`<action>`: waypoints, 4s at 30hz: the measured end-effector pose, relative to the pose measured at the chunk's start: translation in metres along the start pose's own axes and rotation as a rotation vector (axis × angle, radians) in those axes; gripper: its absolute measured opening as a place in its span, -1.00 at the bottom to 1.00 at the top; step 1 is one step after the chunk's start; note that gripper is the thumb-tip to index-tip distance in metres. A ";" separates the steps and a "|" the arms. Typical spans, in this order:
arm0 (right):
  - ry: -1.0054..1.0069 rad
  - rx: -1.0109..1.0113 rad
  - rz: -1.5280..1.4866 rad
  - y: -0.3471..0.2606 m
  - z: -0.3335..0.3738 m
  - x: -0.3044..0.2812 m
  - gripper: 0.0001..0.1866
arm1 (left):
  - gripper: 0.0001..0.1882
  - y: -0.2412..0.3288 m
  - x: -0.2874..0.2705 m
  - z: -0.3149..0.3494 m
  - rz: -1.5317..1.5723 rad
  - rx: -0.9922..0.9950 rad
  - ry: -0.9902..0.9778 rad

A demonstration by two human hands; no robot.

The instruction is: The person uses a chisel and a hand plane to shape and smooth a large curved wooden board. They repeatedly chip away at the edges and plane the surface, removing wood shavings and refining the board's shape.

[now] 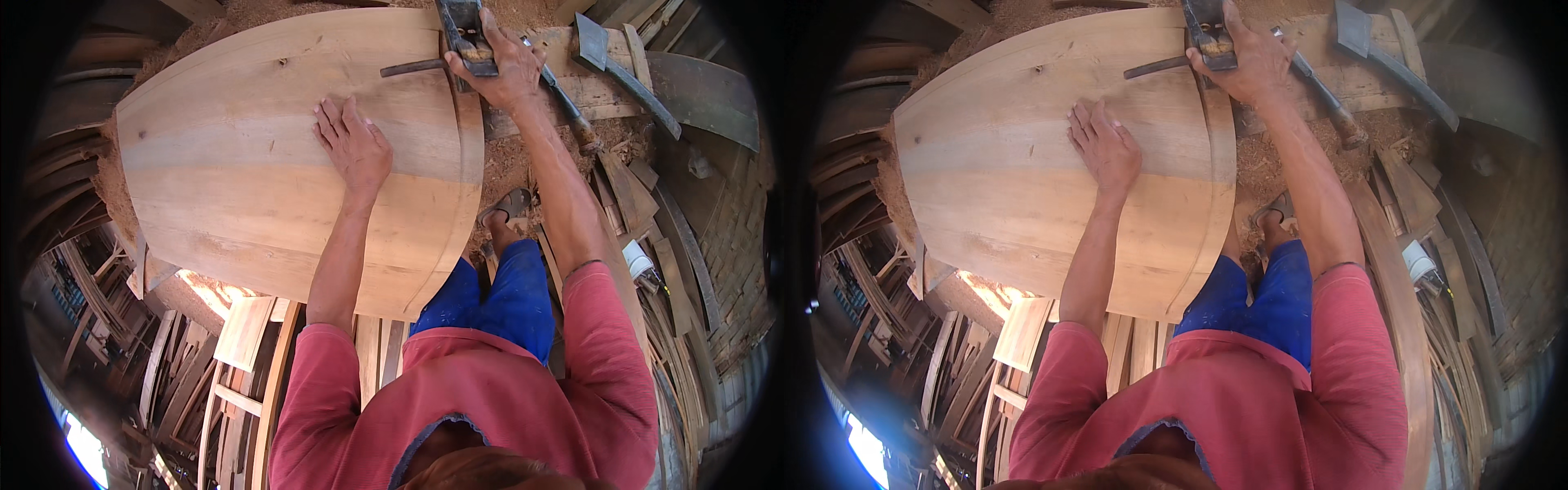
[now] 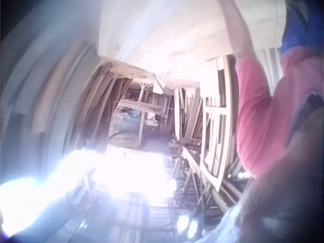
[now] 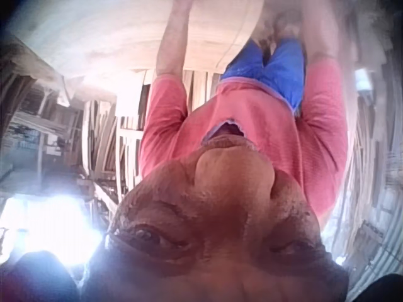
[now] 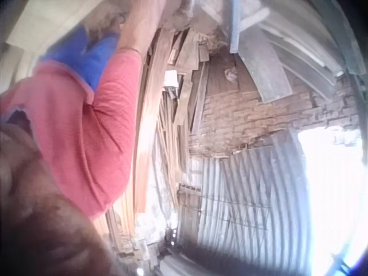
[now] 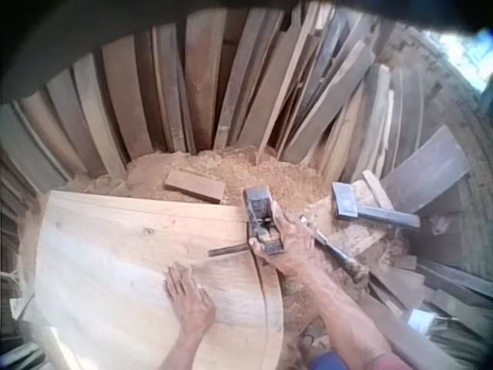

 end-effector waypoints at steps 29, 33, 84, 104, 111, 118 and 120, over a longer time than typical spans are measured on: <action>0.154 -0.026 -0.423 -0.003 -0.019 -0.048 -0.14 | -0.37 -0.008 0.001 -0.013 -0.083 0.008 0.021; -0.004 0.212 -1.080 0.032 0.079 -0.080 0.06 | -0.30 -0.018 0.002 0.003 -0.116 -0.007 0.001; -0.038 0.269 -0.799 0.071 0.244 -0.084 0.15 | -0.54 0.072 0.057 -0.123 -0.072 0.374 -0.091; 0.054 0.004 -0.226 0.004 0.148 -0.018 0.01 | -0.53 0.002 0.027 -0.118 -0.103 0.317 0.071; 0.090 0.013 -0.270 -0.005 0.174 -0.015 0.06 | -0.50 0.005 0.030 -0.115 -0.078 0.345 0.096; 0.050 0.006 -0.216 0.002 0.182 -0.019 0.06 | -0.53 0.002 0.025 -0.116 -0.093 0.315 0.092; -0.021 -0.008 -0.212 -0.006 0.224 -0.030 0.06 | -0.53 0.006 0.021 -0.114 -0.103 0.321 0.124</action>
Point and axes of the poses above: each hand's wrist, its own z-axis away from the middle knuckle, its own x-axis out of the palm, y = z × x, the point moved 5 cm from there along -z, towards the middle knuckle, and after that the axes turned 1 degree about y, right-handed, at the moved point
